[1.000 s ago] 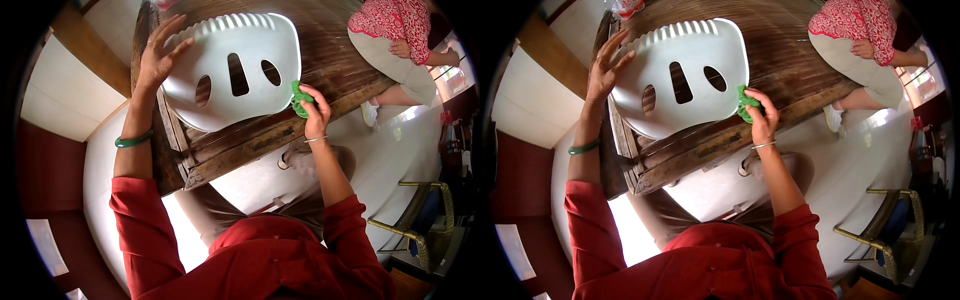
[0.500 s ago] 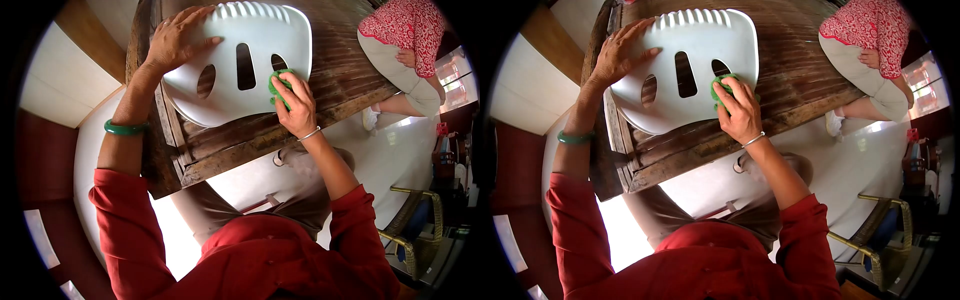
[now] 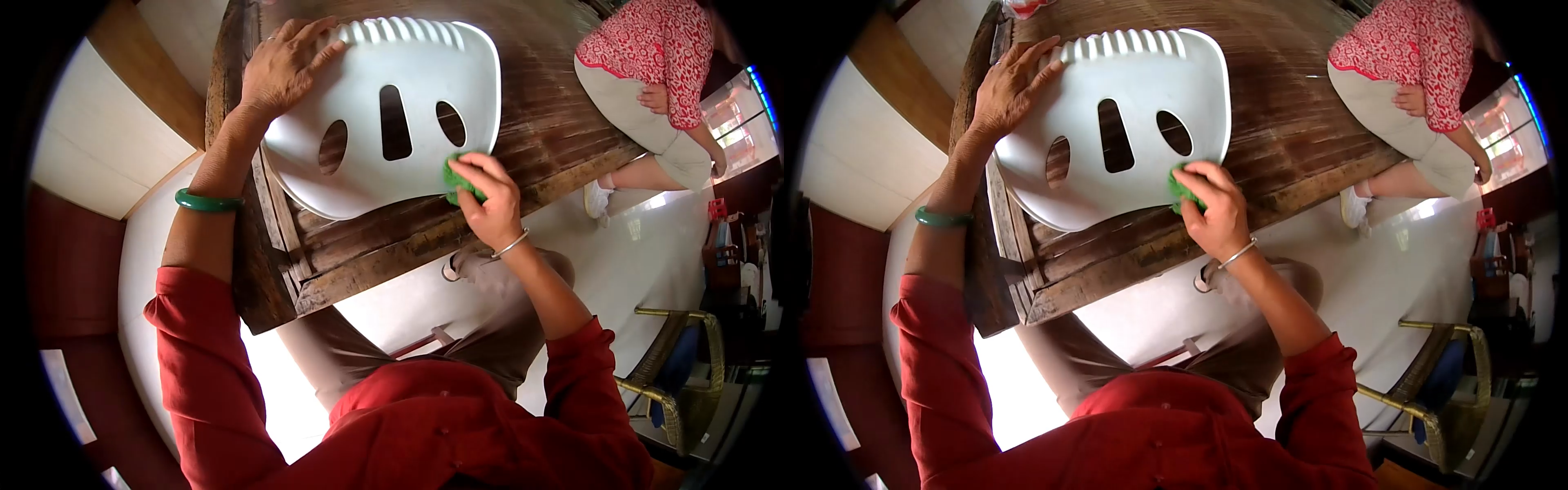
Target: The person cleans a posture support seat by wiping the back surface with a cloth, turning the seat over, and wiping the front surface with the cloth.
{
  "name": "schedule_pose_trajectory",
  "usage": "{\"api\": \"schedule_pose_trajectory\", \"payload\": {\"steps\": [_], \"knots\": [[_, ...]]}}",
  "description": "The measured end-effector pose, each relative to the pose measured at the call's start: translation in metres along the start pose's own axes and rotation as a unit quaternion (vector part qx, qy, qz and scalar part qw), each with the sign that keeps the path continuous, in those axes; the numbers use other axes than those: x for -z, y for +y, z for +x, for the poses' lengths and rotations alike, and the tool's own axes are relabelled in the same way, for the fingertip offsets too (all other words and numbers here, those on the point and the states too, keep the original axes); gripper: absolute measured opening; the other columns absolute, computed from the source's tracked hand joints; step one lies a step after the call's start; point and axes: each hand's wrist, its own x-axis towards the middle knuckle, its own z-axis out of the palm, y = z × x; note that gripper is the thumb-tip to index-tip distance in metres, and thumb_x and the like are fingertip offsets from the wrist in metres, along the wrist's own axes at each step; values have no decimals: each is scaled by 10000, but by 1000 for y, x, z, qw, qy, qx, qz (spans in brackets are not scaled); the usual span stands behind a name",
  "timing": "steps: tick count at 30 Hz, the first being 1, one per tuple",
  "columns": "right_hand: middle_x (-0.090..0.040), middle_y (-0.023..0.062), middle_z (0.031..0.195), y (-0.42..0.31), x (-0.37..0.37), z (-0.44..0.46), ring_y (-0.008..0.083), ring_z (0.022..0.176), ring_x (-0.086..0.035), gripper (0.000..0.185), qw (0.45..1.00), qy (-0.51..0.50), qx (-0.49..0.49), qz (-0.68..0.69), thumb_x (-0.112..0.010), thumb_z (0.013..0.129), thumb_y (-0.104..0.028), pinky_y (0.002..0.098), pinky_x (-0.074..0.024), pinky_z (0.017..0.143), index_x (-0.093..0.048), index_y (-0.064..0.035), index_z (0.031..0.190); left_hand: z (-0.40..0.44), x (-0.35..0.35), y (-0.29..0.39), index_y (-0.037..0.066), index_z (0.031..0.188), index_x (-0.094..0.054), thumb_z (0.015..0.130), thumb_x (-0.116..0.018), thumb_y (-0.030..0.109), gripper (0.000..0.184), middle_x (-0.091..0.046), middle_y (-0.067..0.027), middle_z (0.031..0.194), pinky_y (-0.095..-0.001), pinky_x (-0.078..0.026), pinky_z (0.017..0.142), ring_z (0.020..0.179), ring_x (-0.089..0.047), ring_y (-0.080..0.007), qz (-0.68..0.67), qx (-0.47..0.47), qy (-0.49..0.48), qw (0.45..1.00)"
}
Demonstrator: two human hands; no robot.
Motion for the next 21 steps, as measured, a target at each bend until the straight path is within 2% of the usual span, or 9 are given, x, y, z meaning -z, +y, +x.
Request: {"api": "schedule_pose_trajectory", "payload": {"steps": [2, 4, 7, 10, 12, 13, 21], "knots": [[-646, 138, 1119, -12, 0, 30, 308, 998, -641, 384, 999, 42, 26, 5, -631, 770, 45, 354, -522, 869, -701, -26, 1142, -1, -3, -1, 240, 1366, -569, 972, -429, 619, 564, -583, -68, 1271, -439, -418, 1040, 1209, -548, -287, 54, -21, 15, 998], [-647, 128, 1121, -22, -4, 68, 308, 996, -634, 362, 995, 76, 68, 2, -640, 785, 16, 365, -521, 871, -700, -37, 1139, -2, 0, 2, 230, 1382, -557, 978, -409, 622, 583, -568, -54, 1331, -427, -391, 1077, 1270, -515, -275, 59, -2, -11, 998], [-648, 90, 1130, -25, -22, 110, 296, 987, -600, 344, 977, 116, 161, -78, -671, 768, -20, 390, -498, 875, -696, -43, 1110, -3, 0, 3, 242, 1390, -550, 973, -403, 634, 591, -544, -51, 1403, -417, -381, 1097, 1306, -498, -271, 36, 16, -18, 999], [-645, 85, 1126, -12, -44, 104, 304, 972, -587, 362, 965, 124, 200, -117, -667, 750, -3, 397, -484, 881, -686, -40, 1109, -3, 1, 3, 251, 1381, -559, 967, -397, 647, 595, -542, -39, 1428, -402, -384, 1101, 1304, -509, -258, 2, 31, -38, 999], [-638, 100, 1142, -7, -43, 85, 316, 984, -584, 375, 970, 102, 198, -101, -653, 744, 29, 409, -481, 878, -678, -18, 1115, -3, 3, 5, 263, 1374, -565, 965, -398, 650, 588, -575, -26, 1395, -394, -396, 1094, 1277, -536, -252, 2, 31, -31, 999], [-638, 102, 1145, -3, -42, 73, 315, 987, -585, 383, 970, 89, 202, -104, -647, 741, 42, 408, -483, 874, -682, -16, 1118, -2, 6, 6, 296, 1421, -517, 974, -425, 618, 558, -543, -33, 1432, -394, -405, 1086, 1284, -533, -271, 7, 35, -58, 998], [-642, 95, 1145, -6, -24, 25, 308, 988, -588, 382, 984, -3, 152, -98, -622, 715, 97, 405, -490, 875, -707, -3, 1073, -3, 0, 7, 264, 1357, -578, 951, -411, 662, 593, -593, -27, 1375, -403, -406, 1094, 1274, -542, -248, 5, 31, -17, 999]]}}
